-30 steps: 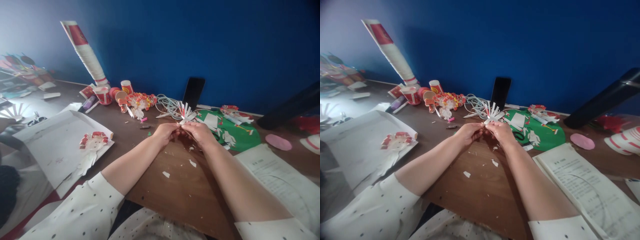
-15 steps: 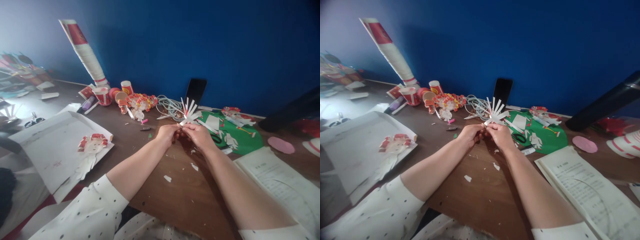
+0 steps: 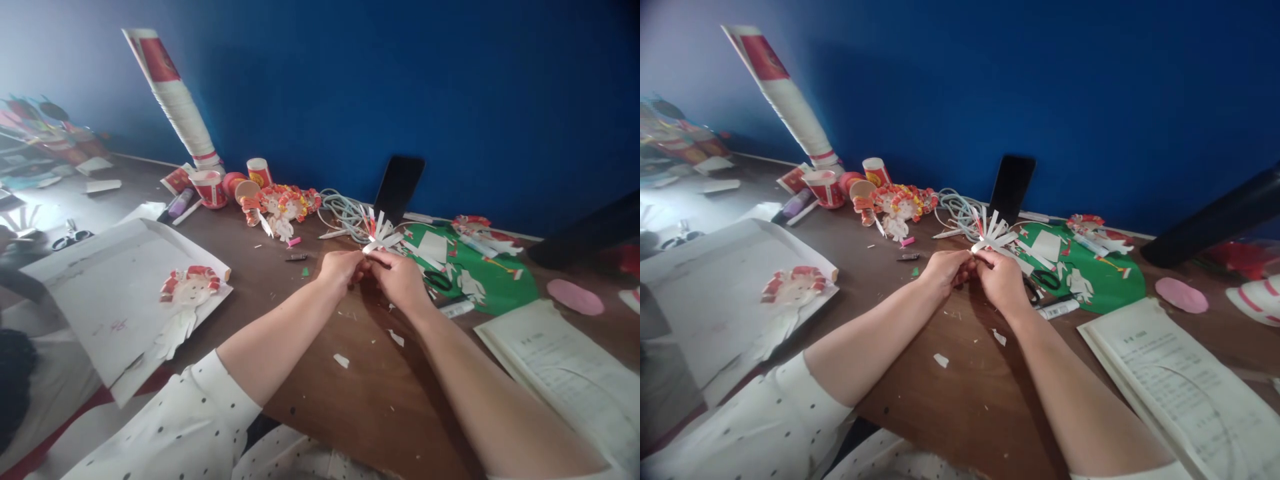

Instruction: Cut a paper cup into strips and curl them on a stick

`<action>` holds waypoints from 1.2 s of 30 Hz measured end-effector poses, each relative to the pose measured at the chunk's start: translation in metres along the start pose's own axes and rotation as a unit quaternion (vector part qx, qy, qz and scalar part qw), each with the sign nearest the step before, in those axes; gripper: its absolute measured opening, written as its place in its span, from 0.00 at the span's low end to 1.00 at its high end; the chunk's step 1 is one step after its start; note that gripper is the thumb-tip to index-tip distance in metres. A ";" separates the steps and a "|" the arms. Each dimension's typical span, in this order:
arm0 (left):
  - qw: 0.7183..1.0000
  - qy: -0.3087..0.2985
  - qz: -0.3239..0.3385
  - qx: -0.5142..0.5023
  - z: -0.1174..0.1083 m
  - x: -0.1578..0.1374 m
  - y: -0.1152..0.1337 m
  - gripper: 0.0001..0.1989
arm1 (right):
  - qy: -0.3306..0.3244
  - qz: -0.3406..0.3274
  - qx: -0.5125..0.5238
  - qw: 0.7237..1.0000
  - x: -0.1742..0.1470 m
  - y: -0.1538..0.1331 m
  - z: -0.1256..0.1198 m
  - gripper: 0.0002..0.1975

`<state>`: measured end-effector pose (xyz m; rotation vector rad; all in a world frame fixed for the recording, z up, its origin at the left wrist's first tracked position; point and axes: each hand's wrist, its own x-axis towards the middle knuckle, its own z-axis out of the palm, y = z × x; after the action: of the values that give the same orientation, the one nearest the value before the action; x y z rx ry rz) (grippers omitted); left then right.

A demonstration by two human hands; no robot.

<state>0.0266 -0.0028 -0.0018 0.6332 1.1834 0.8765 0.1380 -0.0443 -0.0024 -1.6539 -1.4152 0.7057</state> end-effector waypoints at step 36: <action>0.999 0.018 0.016 -0.043 0.001 0.003 -0.003 0.10 | -0.087 0.274 0.452 0.844 -0.007 -0.007 0.006 0.12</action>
<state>0.0282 -0.0014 -0.0054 0.5686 1.1644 0.9646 0.1279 -0.0491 0.0001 -1.1942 -0.4886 1.5876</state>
